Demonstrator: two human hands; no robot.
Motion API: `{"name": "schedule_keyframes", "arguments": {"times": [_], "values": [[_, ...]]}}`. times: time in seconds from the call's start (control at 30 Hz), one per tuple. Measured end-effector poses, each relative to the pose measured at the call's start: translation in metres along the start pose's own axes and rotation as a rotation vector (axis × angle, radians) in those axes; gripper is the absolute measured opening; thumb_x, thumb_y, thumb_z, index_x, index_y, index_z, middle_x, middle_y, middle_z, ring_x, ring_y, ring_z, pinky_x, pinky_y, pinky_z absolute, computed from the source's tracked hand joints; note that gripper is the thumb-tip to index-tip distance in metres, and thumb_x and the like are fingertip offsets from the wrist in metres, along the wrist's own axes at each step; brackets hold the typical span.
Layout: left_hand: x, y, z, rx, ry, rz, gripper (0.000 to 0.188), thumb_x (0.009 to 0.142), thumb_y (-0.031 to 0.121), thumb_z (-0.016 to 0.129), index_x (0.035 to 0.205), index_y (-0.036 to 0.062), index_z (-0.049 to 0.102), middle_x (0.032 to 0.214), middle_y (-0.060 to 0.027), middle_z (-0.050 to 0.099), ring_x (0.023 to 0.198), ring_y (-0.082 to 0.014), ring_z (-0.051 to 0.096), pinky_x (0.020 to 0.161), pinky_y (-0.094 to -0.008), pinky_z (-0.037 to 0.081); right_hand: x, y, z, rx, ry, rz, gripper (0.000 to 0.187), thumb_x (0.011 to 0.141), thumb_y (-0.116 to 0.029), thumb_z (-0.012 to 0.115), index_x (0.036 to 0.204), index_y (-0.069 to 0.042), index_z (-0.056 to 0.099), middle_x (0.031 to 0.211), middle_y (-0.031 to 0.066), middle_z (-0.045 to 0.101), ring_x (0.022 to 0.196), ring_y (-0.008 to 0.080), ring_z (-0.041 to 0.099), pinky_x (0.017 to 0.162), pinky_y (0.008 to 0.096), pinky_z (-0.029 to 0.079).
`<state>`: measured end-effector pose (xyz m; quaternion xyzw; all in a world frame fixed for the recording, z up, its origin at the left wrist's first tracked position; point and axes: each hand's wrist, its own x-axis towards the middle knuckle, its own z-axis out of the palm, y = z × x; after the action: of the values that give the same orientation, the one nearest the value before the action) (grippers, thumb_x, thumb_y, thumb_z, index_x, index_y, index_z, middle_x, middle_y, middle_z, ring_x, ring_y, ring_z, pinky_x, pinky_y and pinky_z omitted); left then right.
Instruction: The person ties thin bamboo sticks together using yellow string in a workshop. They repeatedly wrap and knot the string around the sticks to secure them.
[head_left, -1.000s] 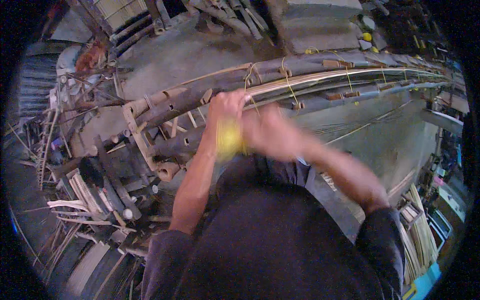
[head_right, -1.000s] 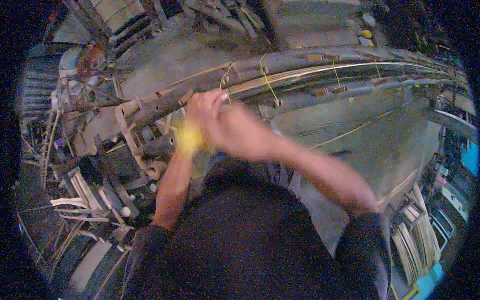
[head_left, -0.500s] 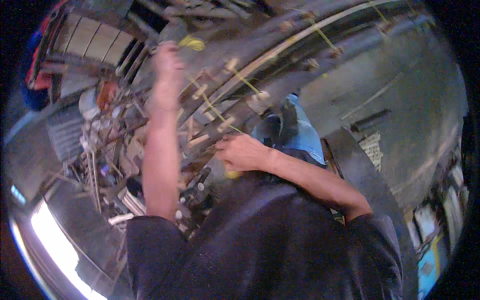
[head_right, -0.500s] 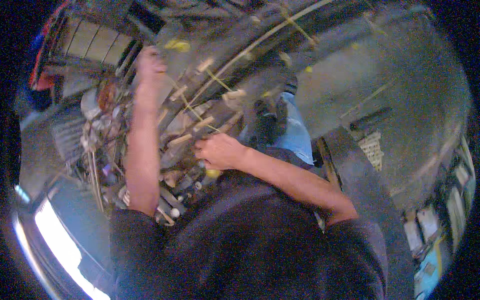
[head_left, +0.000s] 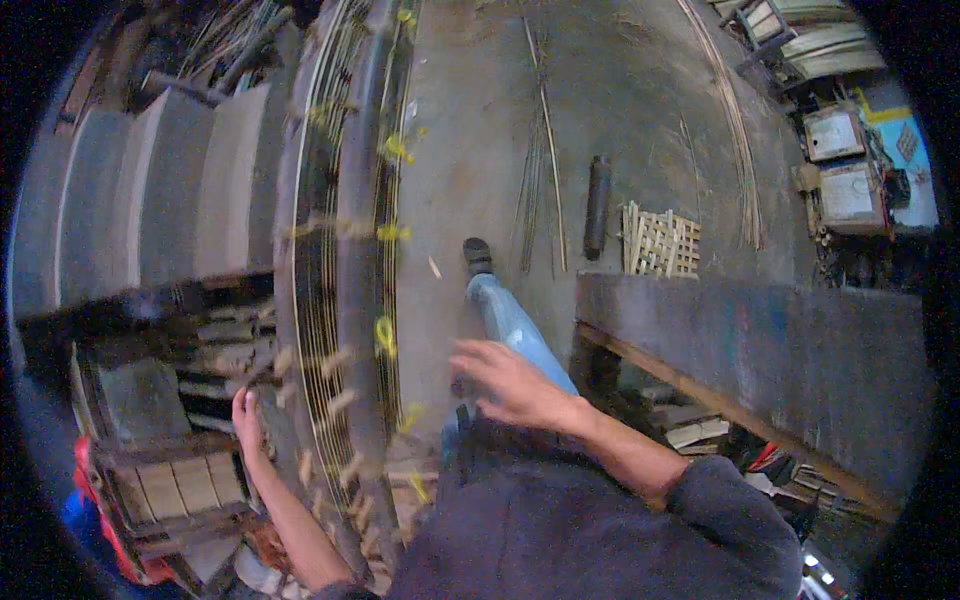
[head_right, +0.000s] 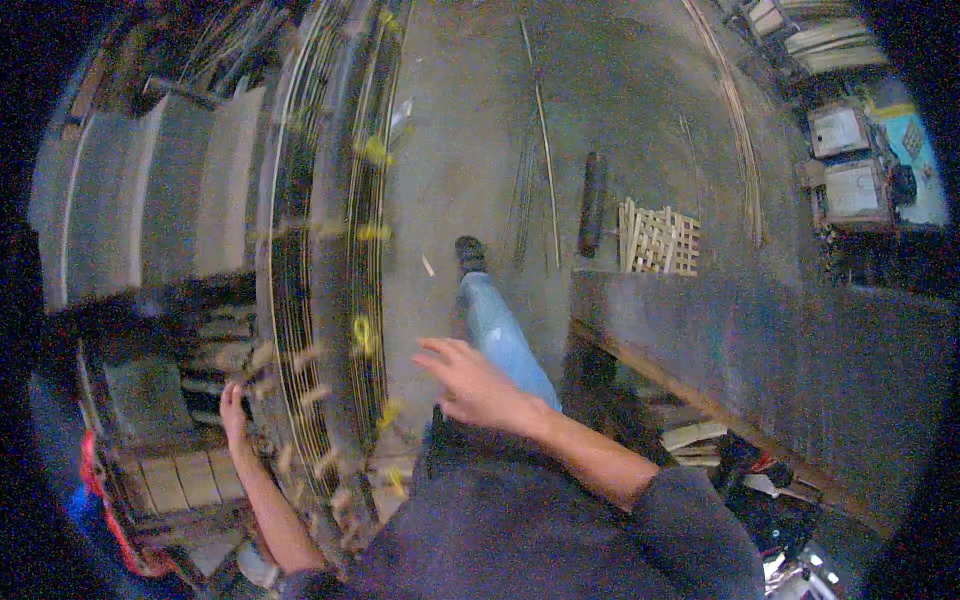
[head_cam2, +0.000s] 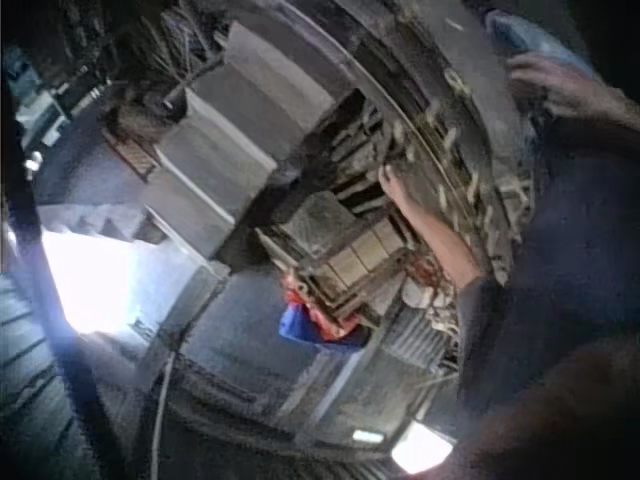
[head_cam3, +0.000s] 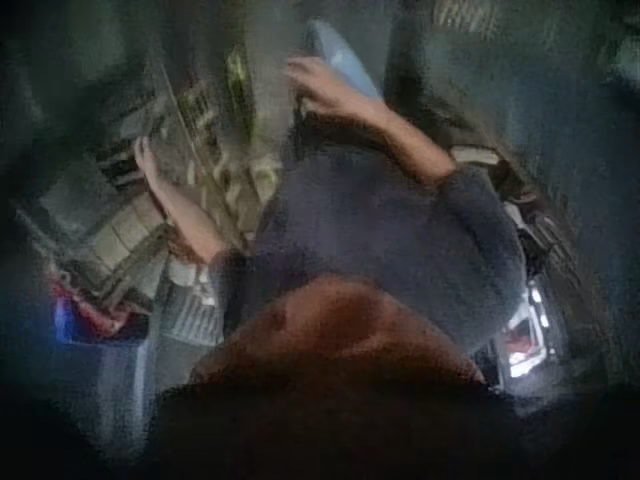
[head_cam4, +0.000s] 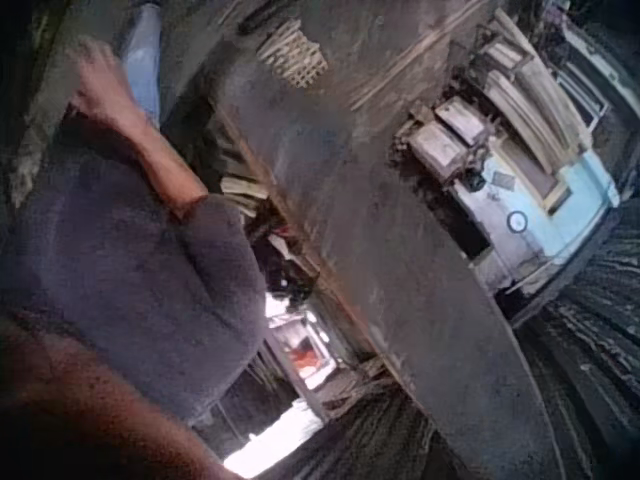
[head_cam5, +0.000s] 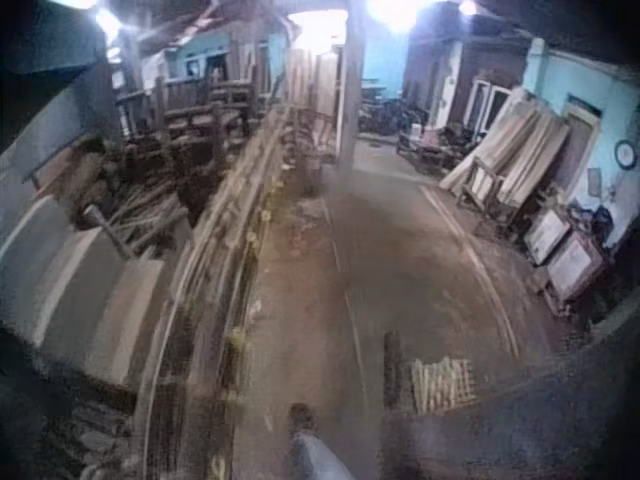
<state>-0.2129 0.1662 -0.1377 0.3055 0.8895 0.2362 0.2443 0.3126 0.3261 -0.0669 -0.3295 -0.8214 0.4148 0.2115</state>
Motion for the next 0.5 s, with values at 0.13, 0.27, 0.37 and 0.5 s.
{"name": "schedule_keyframes", "arguments": {"times": [0.13,0.27,0.37,0.5], "values": [[-0.014,0.189,0.044,-0.101,0.326,0.224,0.035,0.096,0.016,0.053,0.127,-0.0018,0.053,0.133,-0.0147,0.052,0.122,-0.0247,0.049,0.105,-0.0379,0.036,0.020,0.173,-0.007,0.502,0.108,0.672,0.026,0.081,-0.011,0.064,0.106,-0.003,0.063,0.107,0.0095,0.065,0.098,0.0183,0.062,0.078,0.0312,0.050],[-0.003,0.345,0.157,0.356,0.466,0.481,0.043,0.094,0.022,0.055,0.131,0.0003,0.049,0.137,-0.0171,0.049,0.127,-0.0309,0.045,0.107,-0.0416,0.034,0.000,0.459,0.083,0.404,0.369,1.035,0.019,0.083,-0.013,0.062,0.099,-0.006,0.067,0.072,0.0063,0.067,0.070,0.0183,0.065,0.064,0.0306,0.050],[0.036,0.487,0.275,0.663,0.136,0.807,0.026,0.097,0.024,0.055,0.115,0.0076,0.064,0.120,-0.0131,0.061,0.107,-0.0326,0.057,0.087,-0.0488,0.046,-0.017,0.659,0.151,-0.165,0.111,1.225,0.020,0.080,-0.022,0.062,0.081,-0.003,0.068,0.071,0.0152,0.067,0.066,0.0297,0.065,0.061,0.0393,0.051],[0.112,0.513,0.413,0.779,0.002,0.755,0.030,0.096,0.026,0.056,0.118,0.0063,0.060,0.124,-0.0143,0.057,0.111,-0.0327,0.054,0.090,-0.0489,0.044,0.134,0.829,0.121,0.112,0.166,1.124,0.023,0.081,-0.023,0.065,0.077,-0.001,0.068,0.074,0.0196,0.066,0.065,0.0372,0.063,0.060,0.0462,0.049]]}}
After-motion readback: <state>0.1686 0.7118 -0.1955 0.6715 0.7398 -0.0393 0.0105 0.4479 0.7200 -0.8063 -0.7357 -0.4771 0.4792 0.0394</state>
